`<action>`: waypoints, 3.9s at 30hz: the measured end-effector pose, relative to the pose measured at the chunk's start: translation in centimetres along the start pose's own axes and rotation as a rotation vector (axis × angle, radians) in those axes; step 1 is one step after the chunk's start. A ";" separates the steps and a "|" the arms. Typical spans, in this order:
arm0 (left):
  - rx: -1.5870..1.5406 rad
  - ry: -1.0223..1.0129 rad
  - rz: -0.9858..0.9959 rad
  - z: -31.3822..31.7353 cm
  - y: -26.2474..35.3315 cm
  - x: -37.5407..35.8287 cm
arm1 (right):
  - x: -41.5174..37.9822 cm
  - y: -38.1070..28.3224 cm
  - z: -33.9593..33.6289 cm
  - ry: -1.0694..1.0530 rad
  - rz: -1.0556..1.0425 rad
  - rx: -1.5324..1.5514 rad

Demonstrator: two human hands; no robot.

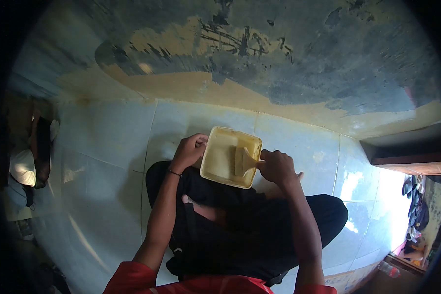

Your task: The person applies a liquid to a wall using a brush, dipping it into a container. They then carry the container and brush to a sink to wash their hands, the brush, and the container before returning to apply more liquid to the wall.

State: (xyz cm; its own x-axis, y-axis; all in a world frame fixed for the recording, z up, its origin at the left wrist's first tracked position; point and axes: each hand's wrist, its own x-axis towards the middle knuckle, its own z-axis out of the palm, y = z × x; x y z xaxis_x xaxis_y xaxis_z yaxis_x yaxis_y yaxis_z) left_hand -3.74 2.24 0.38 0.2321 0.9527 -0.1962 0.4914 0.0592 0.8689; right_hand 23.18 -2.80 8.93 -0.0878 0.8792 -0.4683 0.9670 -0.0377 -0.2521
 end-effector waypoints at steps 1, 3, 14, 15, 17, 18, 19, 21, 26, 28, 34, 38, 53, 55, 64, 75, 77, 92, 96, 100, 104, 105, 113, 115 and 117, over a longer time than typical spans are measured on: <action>0.001 -0.006 -0.010 0.0 0.0 0.2 | 0.0 0.2 0.0 -0.011 0.002 0.005; 0.018 0.019 0.029 0.1 -0.1 0.0 | -0.2 0.7 0.4 0.060 0.038 -0.031; 0.091 -0.025 -0.014 0.2 0.7 0.2 | 0.8 -1.3 4.8 0.183 -0.142 0.048; 0.060 -0.031 -0.035 0.2 1.0 0.1 | 0.8 -1.6 5.1 0.183 -0.170 0.064; 0.037 -0.040 -0.053 0.2 1.2 -0.2 | 0.9 -1.4 5.2 0.187 -0.148 0.096; 0.033 -0.034 -0.043 0.2 1.0 -0.2 | 1.1 -1.0 5.5 0.166 -0.139 0.107; 0.028 -0.026 -0.031 0.3 0.9 -0.1 | 1.3 -0.7 5.6 0.147 -0.131 0.115; 0.028 -0.033 -0.035 0.3 0.8 0.0 | 1.3 -0.5 5.4 0.143 -0.106 0.164; 0.000 -0.037 -0.053 0.2 0.7 -0.2 | 1.5 -0.2 4.4 0.058 -0.058 0.224; -0.018 -0.037 -0.063 0.2 0.8 -0.2 | 1.5 0.0 4.2 0.038 -0.062 0.289; -0.009 -0.028 -0.030 0.2 0.9 -0.3 | 1.9 0.8 4.3 0.066 -0.131 0.310; -0.006 -0.046 -0.042 0.3 0.6 -0.1 | 1.7 0.9 3.5 0.053 -0.125 0.340; 0.018 -0.044 -0.032 0.5 0.0 -0.1 | -1.9 2.2 -1.2 0.335 -0.294 0.081; 0.085 -0.029 0.041 0.5 -0.4 0.1 | -2.3 2.3 -1.8 0.457 -0.323 0.067; 0.094 -0.020 0.015 0.5 0.4 -0.1 | -3.5 2.0 -2.9 0.419 -0.252 0.021; 0.133 -0.006 0.049 0.5 0.7 -0.2 | -3.4 2.1 -2.8 0.431 -0.302 0.027; 0.144 -0.002 0.053 0.5 0.9 -0.3 | -3.3 2.1 -2.6 0.416 -0.259 0.014; 0.100 -0.019 0.062 0.6 0.1 -0.2 | -2.7 1.4 -0.6 0.345 -0.325 -0.065; 0.133 -0.005 0.070 0.5 0.0 -0.1 | -2.9 1.4 -1.2 0.305 -0.372 -0.011; 0.116 -0.016 0.060 0.5 0.5 -0.2 | -3.0 1.3 -1.4 0.352 -0.233 -0.066; 0.139 -0.008 0.080 0.5 0.3 -0.2 | -3.0 1.1 -0.4 0.303 -0.396 -0.041; 0.141 -0.004 0.093 0.5 0.3 -0.2 | -3.0 1.0 -0.5 0.305 -0.395 -0.042; 0.153 -0.014 0.102 0.5 -0.1 -0.1 | -3.2 1.2 -1.3 0.329 -0.234 -0.065; 0.150 0.002 0.138 0.6 -0.5 -0.1 | -3.1 1.2 -0.5 0.311 -0.297 -0.064; 0.144 -0.002 0.125 0.6 -0.2 -0.2 | -3.2 0.8 -0.2 0.292 -0.362 -0.062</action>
State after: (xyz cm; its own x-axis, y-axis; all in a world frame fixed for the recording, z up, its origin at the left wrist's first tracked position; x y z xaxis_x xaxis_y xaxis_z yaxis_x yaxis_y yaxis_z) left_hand -3.37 1.88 0.01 0.3000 0.9495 -0.0919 0.5738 -0.1026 0.8125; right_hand 24.27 -5.52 10.43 -0.3597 0.9278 -0.0990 0.8999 0.3169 -0.2996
